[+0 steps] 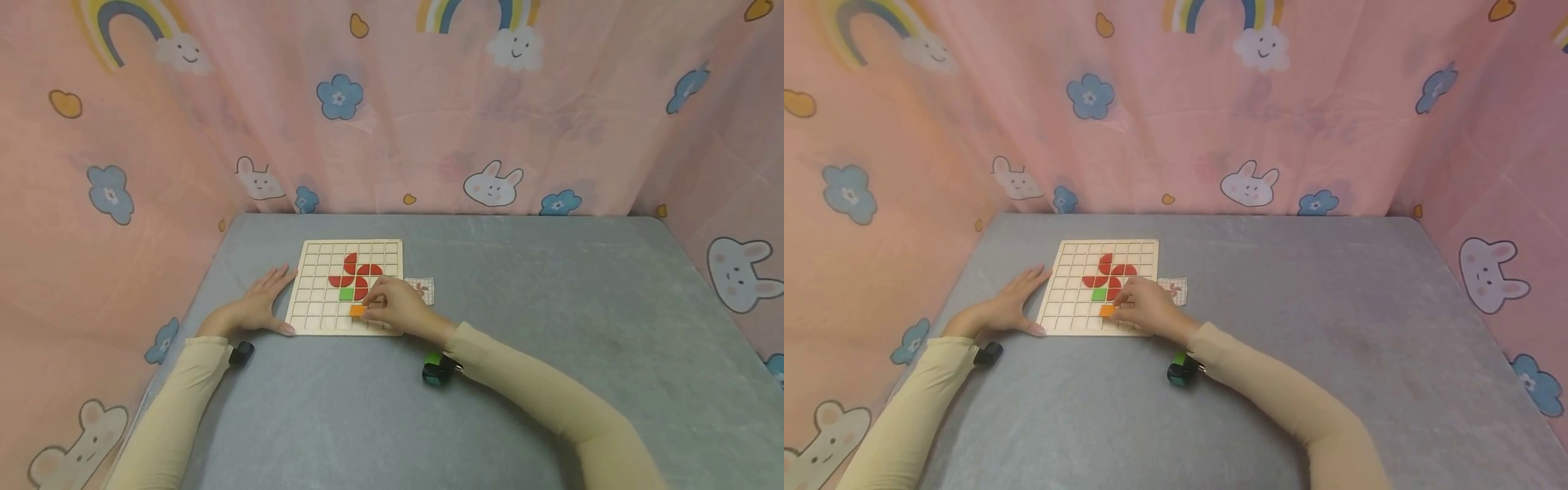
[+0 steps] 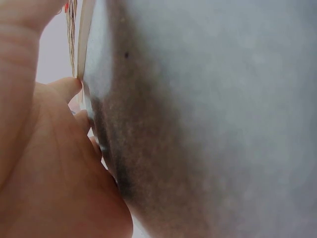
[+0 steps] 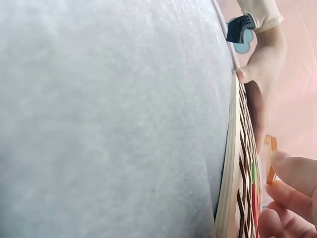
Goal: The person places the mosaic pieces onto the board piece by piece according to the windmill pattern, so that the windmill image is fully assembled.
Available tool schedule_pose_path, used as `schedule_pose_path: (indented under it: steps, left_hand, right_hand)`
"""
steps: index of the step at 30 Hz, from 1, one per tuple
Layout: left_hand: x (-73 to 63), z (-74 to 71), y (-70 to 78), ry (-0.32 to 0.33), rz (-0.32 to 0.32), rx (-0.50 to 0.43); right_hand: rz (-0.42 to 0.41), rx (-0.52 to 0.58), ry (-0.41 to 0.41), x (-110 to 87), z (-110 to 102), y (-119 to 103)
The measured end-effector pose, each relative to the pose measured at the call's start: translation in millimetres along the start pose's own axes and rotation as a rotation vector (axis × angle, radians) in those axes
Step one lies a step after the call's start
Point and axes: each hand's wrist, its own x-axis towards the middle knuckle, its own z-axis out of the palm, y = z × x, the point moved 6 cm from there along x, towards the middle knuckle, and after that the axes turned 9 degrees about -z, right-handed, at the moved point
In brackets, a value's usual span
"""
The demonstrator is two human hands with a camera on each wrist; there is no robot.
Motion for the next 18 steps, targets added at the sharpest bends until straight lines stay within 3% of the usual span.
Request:
schedule_pose_path:
  steps: [18]
  left_hand:
    - [-1.8,-0.8,0.1,-0.006,-0.003,-0.031]
  right_hand:
    - [-0.029,-0.085,0.02,14.4,16.5,-5.3]
